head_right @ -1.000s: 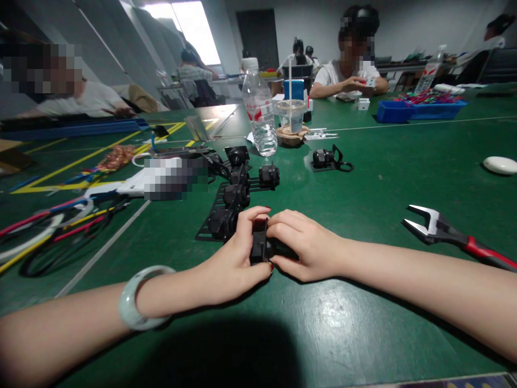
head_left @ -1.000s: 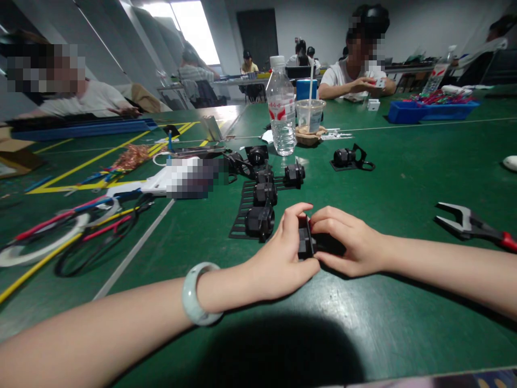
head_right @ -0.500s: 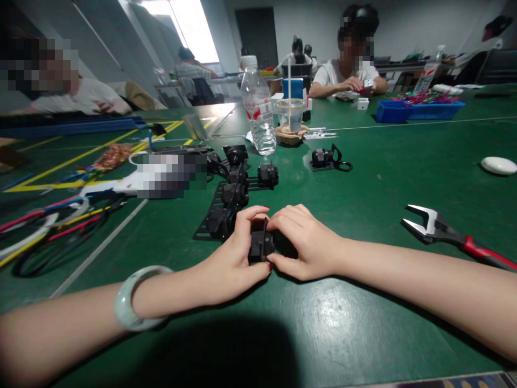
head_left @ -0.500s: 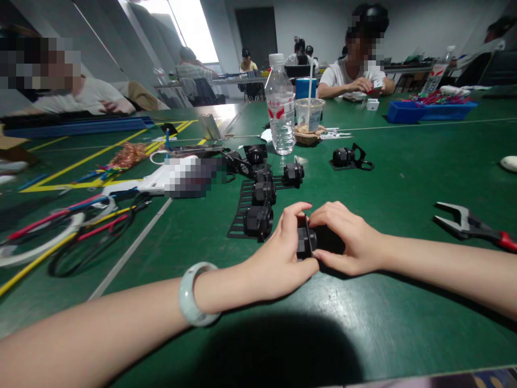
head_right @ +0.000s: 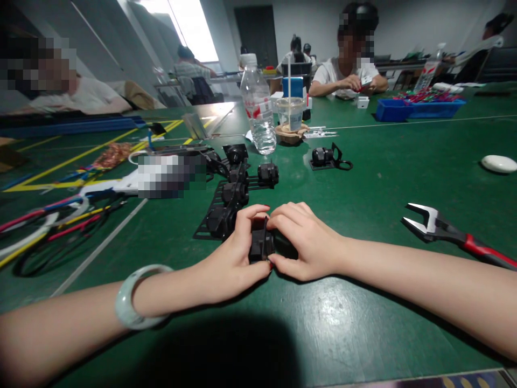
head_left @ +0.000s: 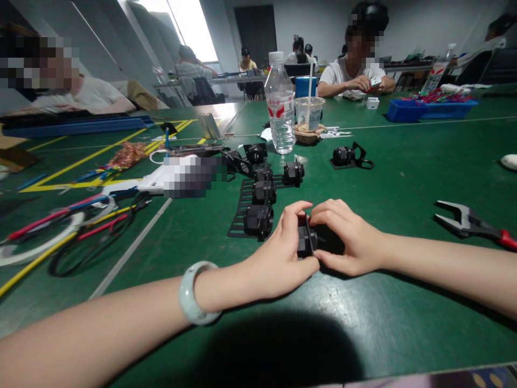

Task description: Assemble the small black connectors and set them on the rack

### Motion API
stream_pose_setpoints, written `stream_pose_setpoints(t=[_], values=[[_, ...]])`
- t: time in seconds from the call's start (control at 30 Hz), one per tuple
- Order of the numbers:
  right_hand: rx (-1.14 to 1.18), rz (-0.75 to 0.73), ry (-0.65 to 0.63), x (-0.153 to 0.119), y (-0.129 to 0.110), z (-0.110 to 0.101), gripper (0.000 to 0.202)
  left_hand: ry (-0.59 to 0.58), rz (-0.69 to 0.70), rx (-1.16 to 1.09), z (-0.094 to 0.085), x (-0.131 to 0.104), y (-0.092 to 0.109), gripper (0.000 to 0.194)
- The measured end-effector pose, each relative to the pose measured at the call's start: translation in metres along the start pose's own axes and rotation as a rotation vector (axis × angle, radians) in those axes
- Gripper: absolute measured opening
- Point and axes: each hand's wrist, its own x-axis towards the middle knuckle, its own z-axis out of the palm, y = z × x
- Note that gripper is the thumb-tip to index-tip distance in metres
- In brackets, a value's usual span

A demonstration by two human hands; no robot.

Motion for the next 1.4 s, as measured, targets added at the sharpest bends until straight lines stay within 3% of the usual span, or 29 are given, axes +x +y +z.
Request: stream_pose_setpoints(t=[0.2, 0.6, 1.4], values=[[0.06, -0.072, 0.01, -0.0006, -0.0001, 0.0004, 0.036, -0.013, 0.012, -0.028, -0.0001, 0.0002, -0.0008, 0.068], [0.059, -0.153, 0.02, -0.0004, 0.0024, 0.003, 0.019, -0.019, 0.013, 0.018, -0.0009, 0.0014, -0.0003, 0.071], [0.106, -0.025, 0.036, -0.0007, -0.0017, -0.0007, 0.029, -0.006, 0.025, 0.038, -0.0001, 0.0009, -0.0016, 0.068]])
